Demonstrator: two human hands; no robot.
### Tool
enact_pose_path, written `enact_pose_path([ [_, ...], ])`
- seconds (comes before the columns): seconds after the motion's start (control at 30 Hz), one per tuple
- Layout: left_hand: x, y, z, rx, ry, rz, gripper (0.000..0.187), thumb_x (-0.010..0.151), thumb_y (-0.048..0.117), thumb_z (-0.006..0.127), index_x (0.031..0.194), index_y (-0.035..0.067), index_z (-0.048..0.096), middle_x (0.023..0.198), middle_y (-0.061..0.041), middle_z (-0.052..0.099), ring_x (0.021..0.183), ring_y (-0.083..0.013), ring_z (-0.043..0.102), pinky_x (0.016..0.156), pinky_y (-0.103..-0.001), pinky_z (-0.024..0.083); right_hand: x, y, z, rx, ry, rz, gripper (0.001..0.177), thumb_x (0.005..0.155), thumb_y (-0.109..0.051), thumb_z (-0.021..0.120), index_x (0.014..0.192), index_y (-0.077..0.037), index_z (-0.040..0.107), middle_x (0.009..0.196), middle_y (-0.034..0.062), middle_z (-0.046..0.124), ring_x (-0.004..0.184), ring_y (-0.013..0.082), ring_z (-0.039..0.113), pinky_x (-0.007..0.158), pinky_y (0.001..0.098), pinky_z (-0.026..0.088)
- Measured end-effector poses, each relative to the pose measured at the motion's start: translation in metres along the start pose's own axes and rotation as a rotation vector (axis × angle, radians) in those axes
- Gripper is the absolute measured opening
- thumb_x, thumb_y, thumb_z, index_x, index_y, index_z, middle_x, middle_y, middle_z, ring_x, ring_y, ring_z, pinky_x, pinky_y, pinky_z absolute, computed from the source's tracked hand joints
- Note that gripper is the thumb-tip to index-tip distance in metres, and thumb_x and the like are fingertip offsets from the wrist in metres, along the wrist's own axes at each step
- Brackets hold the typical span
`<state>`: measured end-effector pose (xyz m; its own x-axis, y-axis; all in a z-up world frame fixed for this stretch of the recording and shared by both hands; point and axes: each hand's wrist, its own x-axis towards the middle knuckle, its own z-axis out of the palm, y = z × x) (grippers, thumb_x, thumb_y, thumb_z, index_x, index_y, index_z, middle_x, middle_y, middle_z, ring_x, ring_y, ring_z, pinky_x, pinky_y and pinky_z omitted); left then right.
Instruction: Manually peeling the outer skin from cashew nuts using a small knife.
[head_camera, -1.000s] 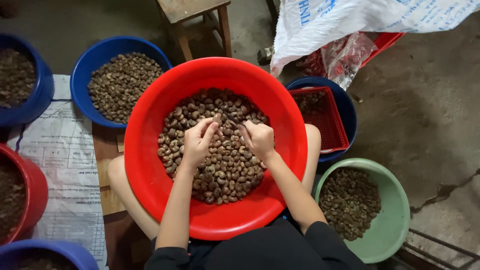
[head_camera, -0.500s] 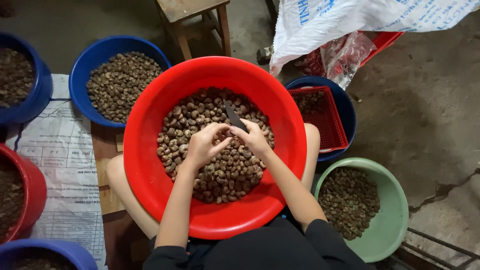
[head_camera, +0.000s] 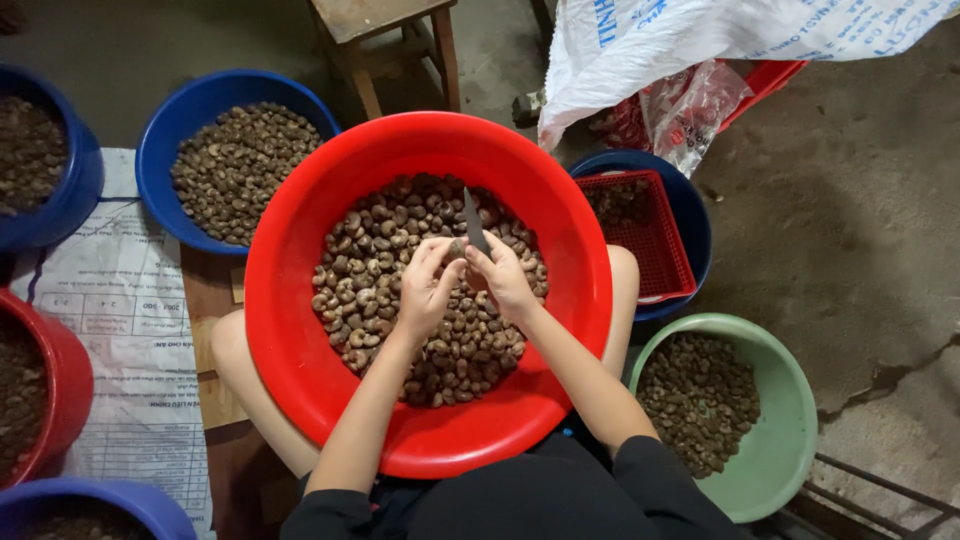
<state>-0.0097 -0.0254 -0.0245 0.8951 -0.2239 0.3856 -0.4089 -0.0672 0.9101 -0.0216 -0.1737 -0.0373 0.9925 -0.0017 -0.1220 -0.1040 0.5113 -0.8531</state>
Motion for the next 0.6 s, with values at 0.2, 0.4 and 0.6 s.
enact_pose_path([
  [0.2,0.003,0.003,-0.027,0.314,-0.063,-0.063,0.032,0.110,0.035,0.056,0.111,0.007,0.071,0.087,-0.009,0.067,0.075,-0.0299,0.069,0.063,-0.040,0.058,-0.008,-0.012,0.007,-0.775,0.117,-0.282,0.027,0.110,-0.028,0.053,0.093,-0.015,0.068,0.044,0.0022,0.052,0.043,0.0130,0.049,0.048,0.0242,0.041],
  [0.4,0.018,0.027,-0.046,0.495,-0.204,0.072,0.028,0.108,0.037,0.056,0.109,0.012,0.067,0.083,-0.004,0.067,0.069,-0.0300,0.069,0.058,-0.041,0.057,0.002,-0.027,-0.021,-1.519,-0.050,-0.496,0.030,0.109,-0.041,0.050,0.088,-0.020,0.057,0.056,0.0074,0.062,0.055,0.0285,0.067,0.053,0.0362,0.050],
  [0.6,0.015,0.009,-0.051,0.486,-0.239,0.033,0.028,0.109,0.037,0.053,0.113,0.013,0.066,0.088,-0.007,0.067,0.079,-0.0368,0.070,0.063,-0.047,0.057,0.001,-0.031,-0.017,-1.452,-0.052,-0.570,0.028,0.105,-0.038,0.056,0.087,-0.017,0.060,0.057,0.0115,0.063,0.060,0.0359,0.067,0.055,0.0448,0.053],
])
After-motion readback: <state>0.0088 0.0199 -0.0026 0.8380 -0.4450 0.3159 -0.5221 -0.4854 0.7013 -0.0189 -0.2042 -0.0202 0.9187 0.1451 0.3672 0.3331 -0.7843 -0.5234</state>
